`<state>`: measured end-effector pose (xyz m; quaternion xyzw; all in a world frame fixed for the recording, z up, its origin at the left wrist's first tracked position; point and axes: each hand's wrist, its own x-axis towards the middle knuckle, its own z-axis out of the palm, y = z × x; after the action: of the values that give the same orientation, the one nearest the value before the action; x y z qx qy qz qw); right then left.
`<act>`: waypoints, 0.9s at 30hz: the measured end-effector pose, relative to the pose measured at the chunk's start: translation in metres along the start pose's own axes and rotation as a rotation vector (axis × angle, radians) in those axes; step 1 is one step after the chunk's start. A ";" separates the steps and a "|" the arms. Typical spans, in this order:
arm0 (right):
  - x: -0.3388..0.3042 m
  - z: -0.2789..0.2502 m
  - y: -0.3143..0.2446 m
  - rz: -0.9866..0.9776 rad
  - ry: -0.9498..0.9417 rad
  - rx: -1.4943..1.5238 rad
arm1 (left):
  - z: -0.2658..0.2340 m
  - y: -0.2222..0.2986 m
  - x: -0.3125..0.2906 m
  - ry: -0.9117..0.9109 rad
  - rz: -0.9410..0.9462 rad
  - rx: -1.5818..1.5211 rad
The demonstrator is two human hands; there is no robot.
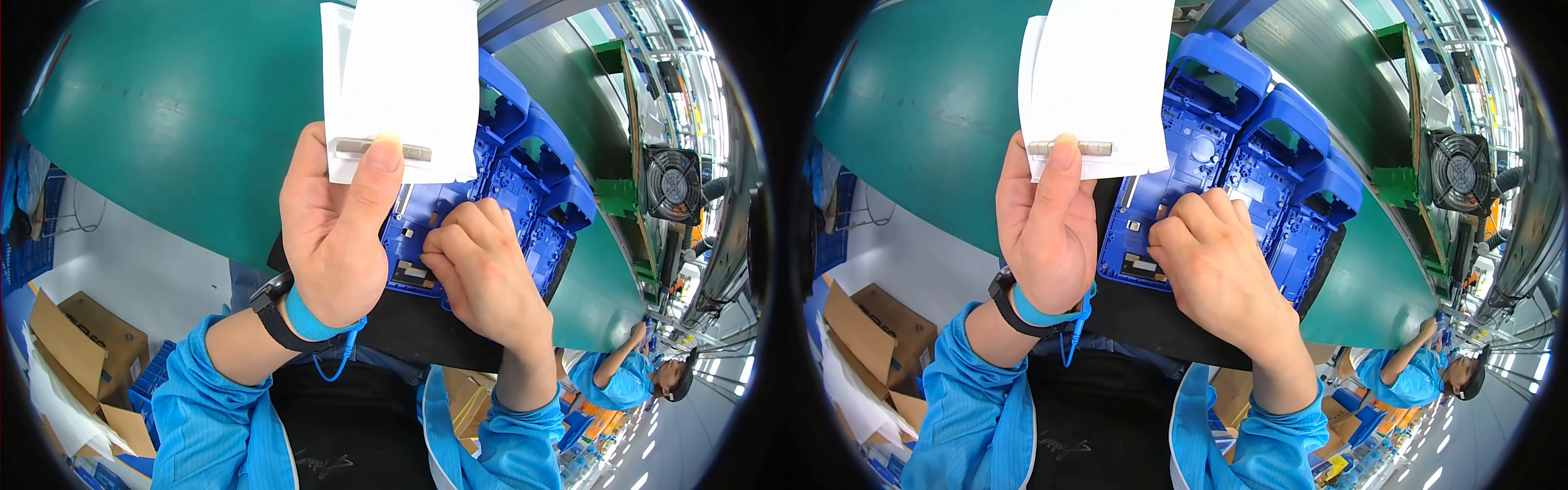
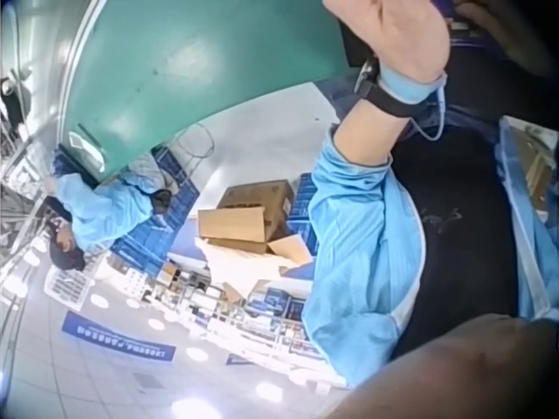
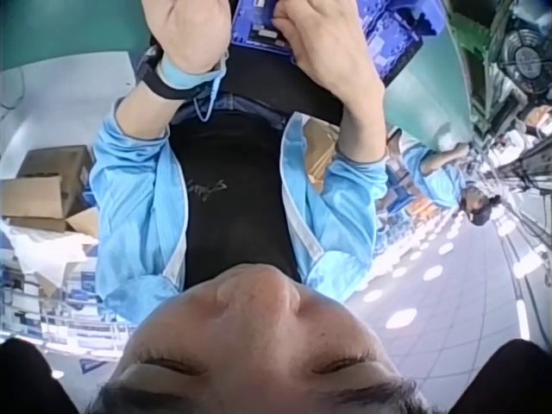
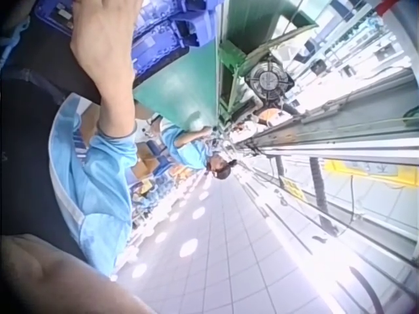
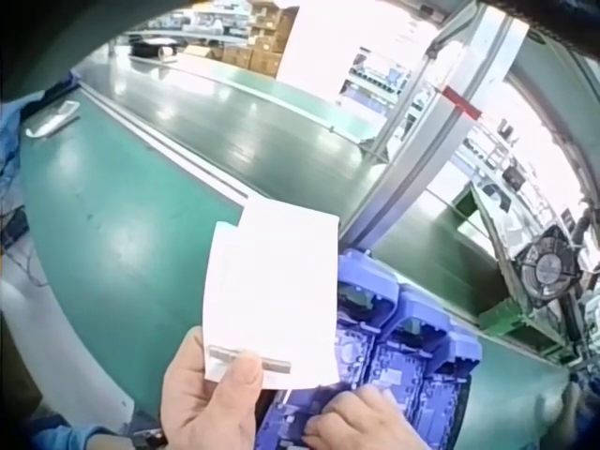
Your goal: The person assembles electronic components into plastic housings by hand, taking components from a component strip and inserting them into the housings.
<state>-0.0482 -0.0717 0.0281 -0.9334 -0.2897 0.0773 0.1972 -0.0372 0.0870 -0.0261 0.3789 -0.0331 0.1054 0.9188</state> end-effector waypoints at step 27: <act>-0.214 0.045 0.056 0.782 1.006 0.734 | 0.001 0.076 -0.022 -0.151 -0.506 0.214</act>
<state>-0.2069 -0.2213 -0.0292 -0.7650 0.2346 -0.2036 0.5642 -0.0749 0.1353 0.0235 0.4767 0.0058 -0.1530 0.8656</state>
